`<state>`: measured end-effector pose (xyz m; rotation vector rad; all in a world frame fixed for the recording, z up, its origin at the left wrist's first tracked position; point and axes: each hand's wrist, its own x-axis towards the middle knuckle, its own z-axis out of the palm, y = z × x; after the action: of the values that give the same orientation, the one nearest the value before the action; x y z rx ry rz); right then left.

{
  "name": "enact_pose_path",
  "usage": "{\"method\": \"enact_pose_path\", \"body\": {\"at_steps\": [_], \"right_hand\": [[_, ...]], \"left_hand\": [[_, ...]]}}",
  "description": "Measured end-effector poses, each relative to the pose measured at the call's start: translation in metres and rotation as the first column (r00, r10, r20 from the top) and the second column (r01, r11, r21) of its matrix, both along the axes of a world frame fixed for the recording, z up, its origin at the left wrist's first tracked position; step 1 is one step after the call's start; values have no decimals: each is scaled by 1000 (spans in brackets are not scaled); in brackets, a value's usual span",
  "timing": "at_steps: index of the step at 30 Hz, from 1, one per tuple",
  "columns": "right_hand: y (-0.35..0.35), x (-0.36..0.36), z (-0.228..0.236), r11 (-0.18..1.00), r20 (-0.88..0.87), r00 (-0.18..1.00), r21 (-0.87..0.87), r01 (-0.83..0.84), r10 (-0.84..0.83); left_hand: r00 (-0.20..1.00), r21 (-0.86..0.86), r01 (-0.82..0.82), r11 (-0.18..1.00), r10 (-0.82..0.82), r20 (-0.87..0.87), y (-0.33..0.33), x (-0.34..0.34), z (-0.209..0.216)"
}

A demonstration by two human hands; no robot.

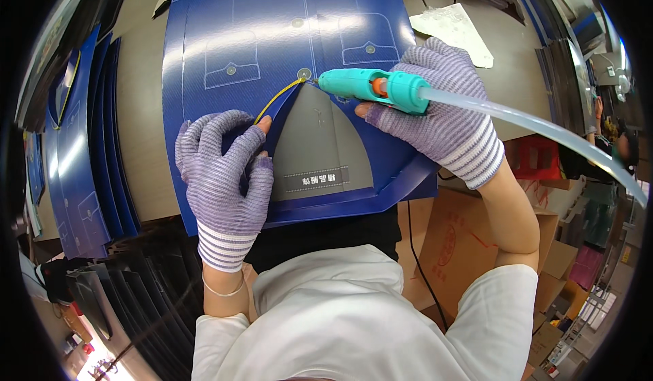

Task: The person assembles blue cardboard pieces by applying hot glue to edges and attaching yellow trim. They repeatedly pick up cardboard components, apply adhesive with a glue gun, and press the parts together to form a structured shape.

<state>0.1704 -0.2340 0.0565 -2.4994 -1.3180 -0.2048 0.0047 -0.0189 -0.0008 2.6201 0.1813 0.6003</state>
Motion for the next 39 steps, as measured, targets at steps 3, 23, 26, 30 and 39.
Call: {"method": "enact_pose_path", "body": {"at_steps": [3,23,26,30,39], "right_hand": [[3,7,-7,999,4,1000,12,-29,29],[8,9,0,999,-15,999,-11,-35,35],[10,10,-7,998,-13,999,50,-42,42],[-6,3,7,994,31,994,-51,-99,101],[-3,7,7,991,85,988,-37,-128,131]], "left_hand": [[1000,-27,3,1000,-3,-5,0,1,2],[1000,-39,4,999,-3,29,0,2,-2],[1000,-26,-5,1000,6,28,-2,3,7],[999,-28,-4,1000,5,31,-1,3,4],[1000,-14,1,1000,0,29,1,3,-1]]}}
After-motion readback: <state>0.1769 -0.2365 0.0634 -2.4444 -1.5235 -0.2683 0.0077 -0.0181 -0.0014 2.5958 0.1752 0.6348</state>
